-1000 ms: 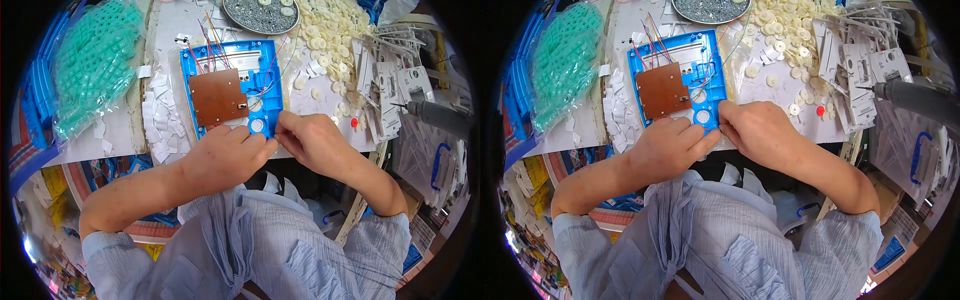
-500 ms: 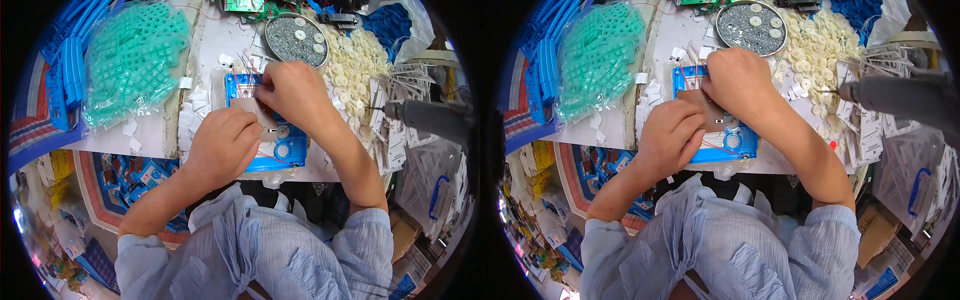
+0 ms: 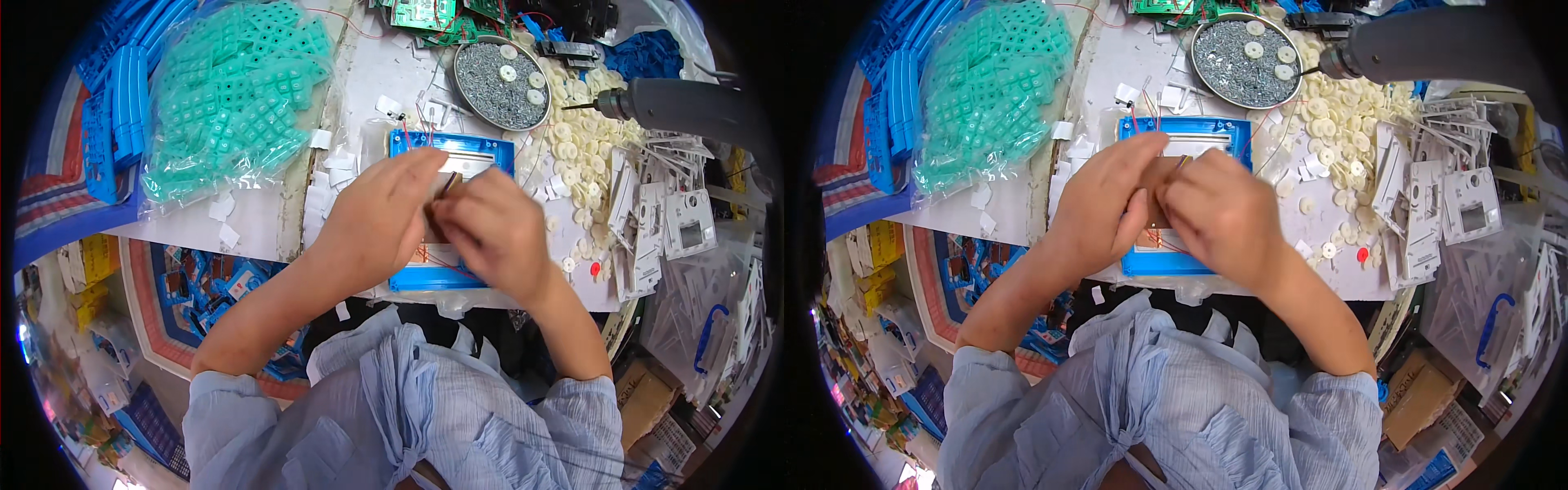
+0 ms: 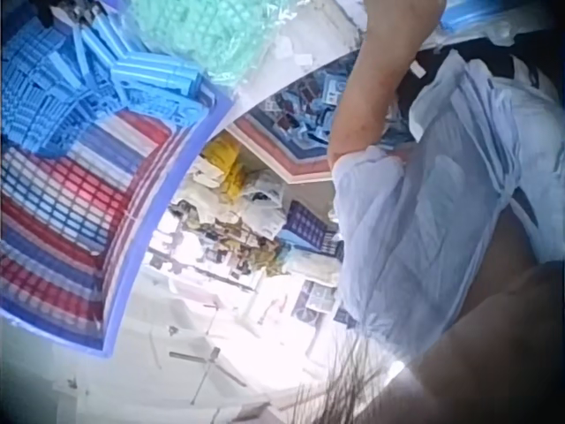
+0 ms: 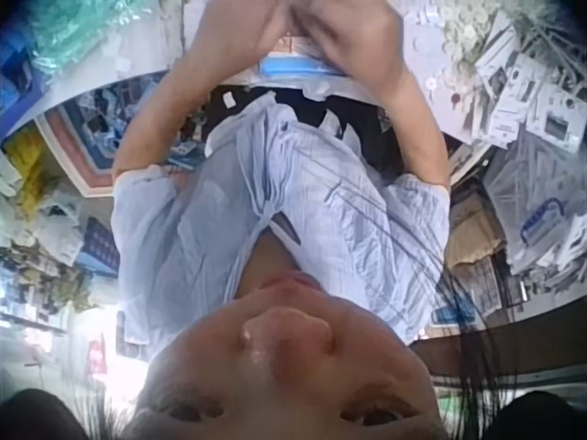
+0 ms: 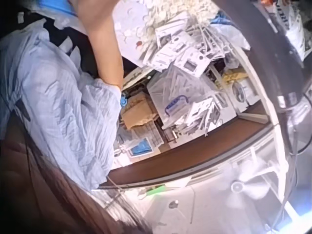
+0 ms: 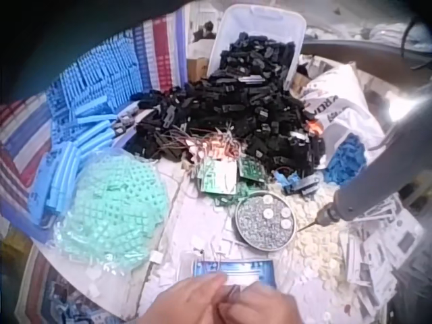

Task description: Assembling internal components, a circuit board, and a casing for a toy or electronic device.

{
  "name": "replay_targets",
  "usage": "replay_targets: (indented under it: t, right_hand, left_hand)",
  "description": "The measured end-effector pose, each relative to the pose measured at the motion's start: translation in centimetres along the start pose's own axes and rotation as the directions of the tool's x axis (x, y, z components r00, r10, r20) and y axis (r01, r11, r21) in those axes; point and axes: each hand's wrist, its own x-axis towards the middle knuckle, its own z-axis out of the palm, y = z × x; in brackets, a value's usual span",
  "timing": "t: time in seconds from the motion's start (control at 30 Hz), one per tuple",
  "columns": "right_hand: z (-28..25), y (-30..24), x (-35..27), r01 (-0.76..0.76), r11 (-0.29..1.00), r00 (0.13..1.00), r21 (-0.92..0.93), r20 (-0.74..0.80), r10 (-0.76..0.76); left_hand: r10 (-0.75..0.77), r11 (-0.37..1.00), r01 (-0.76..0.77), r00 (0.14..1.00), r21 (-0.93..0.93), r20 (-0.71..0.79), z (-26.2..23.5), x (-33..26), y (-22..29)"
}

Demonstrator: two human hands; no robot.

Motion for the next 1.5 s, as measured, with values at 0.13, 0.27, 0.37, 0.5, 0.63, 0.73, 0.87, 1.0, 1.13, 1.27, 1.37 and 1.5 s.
replay_targets:
  t: [0.13,0.27,0.37,0.5,0.63,0.73,0.87,1.0,1.13,1.27,1.37,1.5]
  right_hand:
    - [0.1,-0.9,0.1,0.071,0.995,0.997,-0.077,0.012,-0.070]
    - [-3.4,-1.8,2.1,0.074,0.996,0.939,0.055,0.332,-0.088]
    - [-4.2,2.1,5.6,0.001,0.990,0.951,0.140,0.307,-0.044]
    - [-1.3,7.5,8.6,0.219,0.976,0.975,0.004,0.028,-0.219]
    - [-1.6,8.0,8.8,0.178,0.982,0.972,-0.056,0.165,-0.166]
    - [-2.2,6.9,6.9,0.118,0.979,0.992,-0.167,0.064,-0.108]
    - [-2.6,5.3,4.6,0.045,0.958,0.996,-0.285,0.087,-0.021]
    - [-3.4,4.0,3.4,0.051,0.929,0.991,-0.367,0.131,-0.003]
    - [-3.5,2.4,2.8,0.120,0.903,0.971,-0.414,0.239,-0.020]
    - [-3.5,0.5,2.2,0.130,0.923,0.930,-0.361,0.368,0.013]
    - [-3.9,-0.2,2.0,0.111,0.954,0.900,-0.279,0.435,0.022]
    - [-4.4,0.0,0.6,0.034,0.972,0.954,-0.233,0.298,0.038]
  left_hand:
    - [0.109,0.993,-0.114,0.977,0.019,0.186,-0.6,0.1,-0.3]
    - [0.212,0.965,-0.242,0.946,0.099,0.245,-1.1,-0.1,-1.0]
    - [0.262,0.937,-0.319,0.912,0.142,0.317,-1.5,-0.1,-1.1]
    - [0.351,0.904,-0.412,0.865,0.109,0.358,-2.0,1.3,-0.6]
    - [0.058,0.998,-0.057,0.978,-0.012,0.201,-2.1,2.0,-0.1]
    - [-0.338,0.940,0.336,0.940,0.054,0.036,-0.7,3.0,1.3]
    - [-0.356,0.876,0.372,0.928,0.307,-0.109,0.3,5.2,0.6]
    - [-0.379,0.869,0.370,0.924,0.328,-0.040,0.7,5.7,0.5]
    - [-0.057,0.963,0.080,0.994,0.258,-0.097,1.3,5.2,0.1]
    - [0.024,0.974,-0.035,0.998,0.223,0.051,1.0,5.2,-0.4]
    - [-0.039,0.981,0.017,0.993,0.194,0.108,0.8,5.8,-0.3]
    - [0.081,0.983,-0.103,0.986,0.150,0.146,0.8,5.8,-0.8]
